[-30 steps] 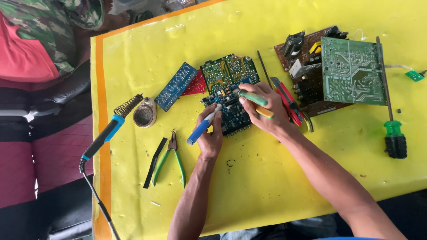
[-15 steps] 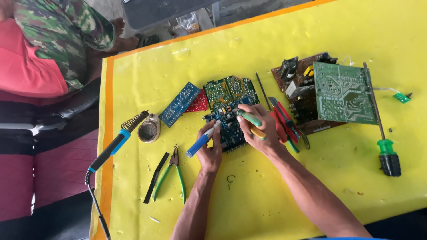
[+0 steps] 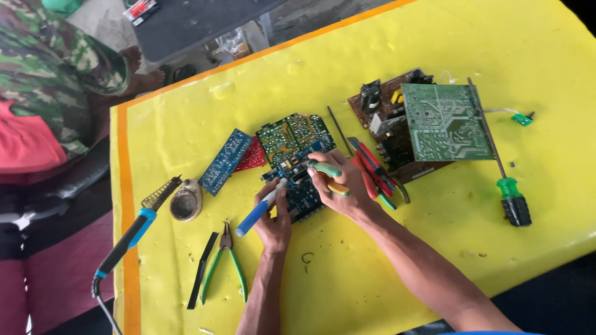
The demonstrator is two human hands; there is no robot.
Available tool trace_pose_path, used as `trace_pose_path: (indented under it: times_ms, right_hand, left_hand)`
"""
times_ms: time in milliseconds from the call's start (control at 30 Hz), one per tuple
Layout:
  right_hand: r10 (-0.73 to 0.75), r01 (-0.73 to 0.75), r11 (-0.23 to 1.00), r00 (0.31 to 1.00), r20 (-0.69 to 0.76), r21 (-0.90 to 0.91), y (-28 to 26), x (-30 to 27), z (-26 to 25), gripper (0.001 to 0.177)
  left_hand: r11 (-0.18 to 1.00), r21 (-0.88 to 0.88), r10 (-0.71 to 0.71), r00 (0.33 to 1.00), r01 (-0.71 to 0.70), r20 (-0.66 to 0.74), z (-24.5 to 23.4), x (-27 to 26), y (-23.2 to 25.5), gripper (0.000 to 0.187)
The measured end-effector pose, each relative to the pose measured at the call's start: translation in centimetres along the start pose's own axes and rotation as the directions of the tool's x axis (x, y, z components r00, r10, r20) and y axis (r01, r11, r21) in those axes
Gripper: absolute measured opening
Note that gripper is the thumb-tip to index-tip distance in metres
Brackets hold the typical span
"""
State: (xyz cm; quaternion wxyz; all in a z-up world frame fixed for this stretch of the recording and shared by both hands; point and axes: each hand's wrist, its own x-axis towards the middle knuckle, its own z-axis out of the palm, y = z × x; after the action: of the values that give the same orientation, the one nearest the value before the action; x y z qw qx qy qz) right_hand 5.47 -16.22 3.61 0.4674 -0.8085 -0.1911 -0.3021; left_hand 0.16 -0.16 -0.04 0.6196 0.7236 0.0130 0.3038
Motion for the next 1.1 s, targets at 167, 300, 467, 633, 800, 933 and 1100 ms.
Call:
trace_pose_path:
  times_ms: [167, 300, 467, 633, 800, 933, 1100]
  right_hand:
    - [0.015, -0.016, 0.999, 1.0, -0.013, -0.044, 0.2, -0.8, 0.5, 0.022]
    - [-0.002, 0.002, 1.0, 1.0, -0.001, -0.02, -0.4, -0.4, 0.3, 0.022]
    - [0.012, -0.012, 1.0, 1.0, -0.003, -0.024, -0.6, -0.3, 0.0, 0.021]
    - [0.014, -0.014, 1.0, 1.0, -0.005, -0.025, -0.4, -0.3, -0.2, 0.024]
    - [0.023, -0.023, 1.0, 1.0, -0.017, -0.008, -0.7, -0.4, -0.5, 0.024]
    - [0.027, -0.026, 0.999, 0.999, 0.018, -0.038, -0.2, -0.7, -0.3, 0.028]
    - [0.092, -0.096, 0.987, 0.995, 0.035, 0.125, 2.0, -1.4, 1.2, 0.025]
  left_hand:
    - [1.0, 0.024, 0.02, 1.0, -0.02, 0.001, 0.0, 0.0, -0.7, 0.022]
    - [0.998, 0.046, 0.034, 0.999, -0.034, 0.005, 0.0, 0.2, -0.1, 0.023]
    - [0.999, 0.022, 0.043, 0.999, -0.043, 0.014, 0.2, 0.1, 0.0, 0.021]
    - [0.997, 0.034, 0.071, 0.997, -0.071, 0.024, 0.2, 0.1, 0.1, 0.019]
    - [0.998, 0.027, 0.052, 0.998, -0.053, 0.042, 0.3, 0.1, 0.3, 0.02]
    - [0.995, 0.043, 0.086, 0.995, -0.088, 0.045, 0.4, 0.1, 0.2, 0.019]
    - [0.997, 0.011, 0.079, 0.996, -0.08, 0.036, 0.4, 0.2, 0.0, 0.02]
